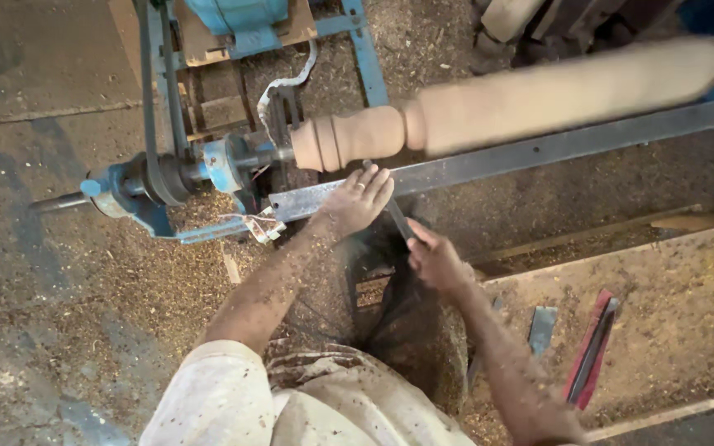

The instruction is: The person uses a chisel to shape a piece of wood spinning on a lathe. They hold the tool against the rotating wood to carve a decorative profile, creating wood shavings.

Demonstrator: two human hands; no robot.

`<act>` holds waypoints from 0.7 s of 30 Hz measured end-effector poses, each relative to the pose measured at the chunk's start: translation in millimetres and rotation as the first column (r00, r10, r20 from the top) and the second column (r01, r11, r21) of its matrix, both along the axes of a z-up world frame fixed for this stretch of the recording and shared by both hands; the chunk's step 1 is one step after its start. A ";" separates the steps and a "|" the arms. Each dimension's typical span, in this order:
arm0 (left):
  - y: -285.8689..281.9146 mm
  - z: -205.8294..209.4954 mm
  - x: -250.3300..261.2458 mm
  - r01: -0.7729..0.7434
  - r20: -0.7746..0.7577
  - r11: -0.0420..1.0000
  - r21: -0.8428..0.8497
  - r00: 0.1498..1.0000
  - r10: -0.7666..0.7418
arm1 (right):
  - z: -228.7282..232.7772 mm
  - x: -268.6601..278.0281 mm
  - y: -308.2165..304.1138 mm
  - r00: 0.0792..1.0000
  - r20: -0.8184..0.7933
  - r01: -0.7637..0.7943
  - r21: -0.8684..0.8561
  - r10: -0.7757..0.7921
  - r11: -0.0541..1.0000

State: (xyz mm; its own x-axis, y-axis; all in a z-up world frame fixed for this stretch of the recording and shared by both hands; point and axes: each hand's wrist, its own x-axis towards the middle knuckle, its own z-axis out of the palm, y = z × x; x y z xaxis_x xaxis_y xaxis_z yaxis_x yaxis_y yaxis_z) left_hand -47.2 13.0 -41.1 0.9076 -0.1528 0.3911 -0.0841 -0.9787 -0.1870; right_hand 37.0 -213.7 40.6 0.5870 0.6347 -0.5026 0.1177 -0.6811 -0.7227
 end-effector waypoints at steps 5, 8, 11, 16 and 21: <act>17.4 10.7 -10.5 0.145 -0.017 0.988 -0.051 0.989 -0.146 | -30.2 -74.5 21.1 0.734 -0.565 0.543 0.154 -0.377 0.826; 14.0 16.8 -12.5 0.181 -0.023 0.979 -0.093 0.983 -0.184 | -54.5 -79.2 25.6 0.797 -0.474 0.533 0.260 -0.375 0.805; 17.3 11.2 -10.1 0.202 -0.040 0.979 -0.040 0.978 -0.204 | -70.5 -68.4 17.9 0.865 -0.389 0.453 0.336 -0.317 0.826; 17.9 1.1 -11.0 0.172 -0.043 0.985 -0.010 0.984 -0.172 | -62.2 -43.6 9.4 0.916 -0.327 0.321 0.251 -0.232 0.913; 16.1 -2.3 -9.4 0.166 0.030 0.986 0.005 0.986 -0.166 | -42.1 -28.3 9.1 0.938 -0.321 0.238 0.317 -0.133 0.918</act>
